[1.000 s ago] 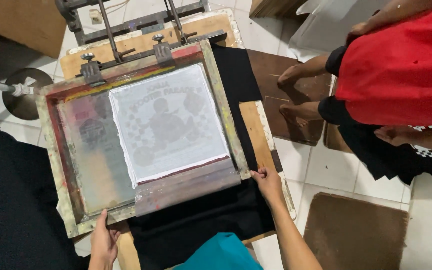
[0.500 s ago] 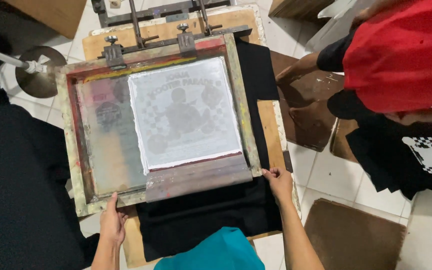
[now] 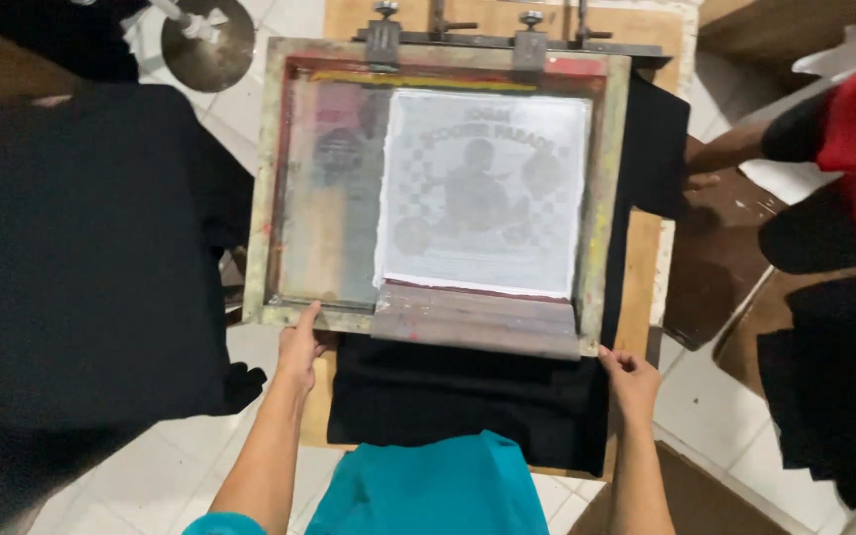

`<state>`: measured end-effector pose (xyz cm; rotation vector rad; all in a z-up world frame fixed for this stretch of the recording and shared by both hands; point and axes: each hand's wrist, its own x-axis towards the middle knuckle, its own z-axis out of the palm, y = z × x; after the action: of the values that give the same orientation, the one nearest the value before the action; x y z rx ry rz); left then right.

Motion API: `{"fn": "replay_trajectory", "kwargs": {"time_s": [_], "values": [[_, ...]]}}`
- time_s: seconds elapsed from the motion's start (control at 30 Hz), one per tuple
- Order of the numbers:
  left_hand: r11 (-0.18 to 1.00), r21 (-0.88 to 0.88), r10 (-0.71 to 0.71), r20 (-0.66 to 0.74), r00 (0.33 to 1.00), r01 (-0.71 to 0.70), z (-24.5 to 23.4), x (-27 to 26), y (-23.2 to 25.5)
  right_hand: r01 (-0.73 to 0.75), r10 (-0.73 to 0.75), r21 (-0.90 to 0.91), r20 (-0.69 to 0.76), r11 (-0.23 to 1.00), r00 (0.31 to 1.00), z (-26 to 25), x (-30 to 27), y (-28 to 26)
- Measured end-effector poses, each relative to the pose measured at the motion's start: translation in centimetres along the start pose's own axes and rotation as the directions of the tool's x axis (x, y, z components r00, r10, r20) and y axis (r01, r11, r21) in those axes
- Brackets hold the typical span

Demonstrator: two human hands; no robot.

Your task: The person lays a black t-shirt on a wooden board, positions a screen printing frame over it, and uses a squeegee to apply white ink. The person then lifts the frame to reveal the printed design and repeats the process with another t-shirt.

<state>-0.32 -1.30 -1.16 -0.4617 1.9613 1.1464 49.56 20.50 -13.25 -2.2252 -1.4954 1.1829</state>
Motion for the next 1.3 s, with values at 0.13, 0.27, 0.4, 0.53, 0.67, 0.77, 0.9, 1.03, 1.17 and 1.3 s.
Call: {"fn": "replay_trajectory", "kwargs": {"time_s": [0.13,0.27,0.4,0.53,0.67,0.77,0.9,1.03,1.17,1.3], "values": [[0.999,-0.04,-0.009,-0.008,1.0,0.009,0.7,-4.2,2.8,0.015,-0.014,-0.006,0.016,1.0,1.0,0.1,0.4,0.9],[0.999,0.03,-0.024,0.024,0.999,0.024,0.4,-3.2,2.3,-0.004,0.004,-0.025,-0.003,1.0,1.0,0.0,1.1,1.1],[0.996,0.077,-0.046,0.033,0.998,0.043,-0.4,-1.9,1.5,-0.071,0.071,0.003,0.016,0.997,0.997,0.0,1.7,2.1],[0.998,0.017,-0.063,0.031,0.998,0.063,0.4,-4.3,3.4,-0.134,0.133,0.067,0.013,0.989,0.991,0.3,1.4,1.6],[0.998,-0.024,-0.049,-0.011,0.999,0.049,0.4,-2.7,2.2,-0.139,0.137,0.047,0.033,0.989,0.99,0.3,1.2,1.4],[0.999,-0.022,-0.044,-0.038,0.998,0.043,0.5,-3.4,2.5,-0.138,0.136,0.03,0.042,0.99,0.99,0.2,0.9,1.3],[1.0,-0.006,-0.008,-0.059,0.998,0.008,0.8,-2.2,1.5,-0.157,0.155,0.045,0.036,0.987,0.987,0.4,1.3,1.5],[0.999,0.044,0.014,-0.017,1.0,-0.013,-0.2,3.1,-2.1,-0.141,0.142,0.044,-0.003,0.989,0.99,1.0,1.9,2.1],[0.999,0.013,0.03,-0.059,0.998,-0.029,-0.2,2.1,-1.1,-0.163,0.163,0.03,-0.003,0.986,0.987,0.9,-0.2,-0.3],[1.0,0.007,0.002,-0.09,0.996,-0.001,0.8,-1.0,1.3,-0.165,0.165,0.073,0.001,0.984,0.986,0.7,-2.3,-3.3]]}}
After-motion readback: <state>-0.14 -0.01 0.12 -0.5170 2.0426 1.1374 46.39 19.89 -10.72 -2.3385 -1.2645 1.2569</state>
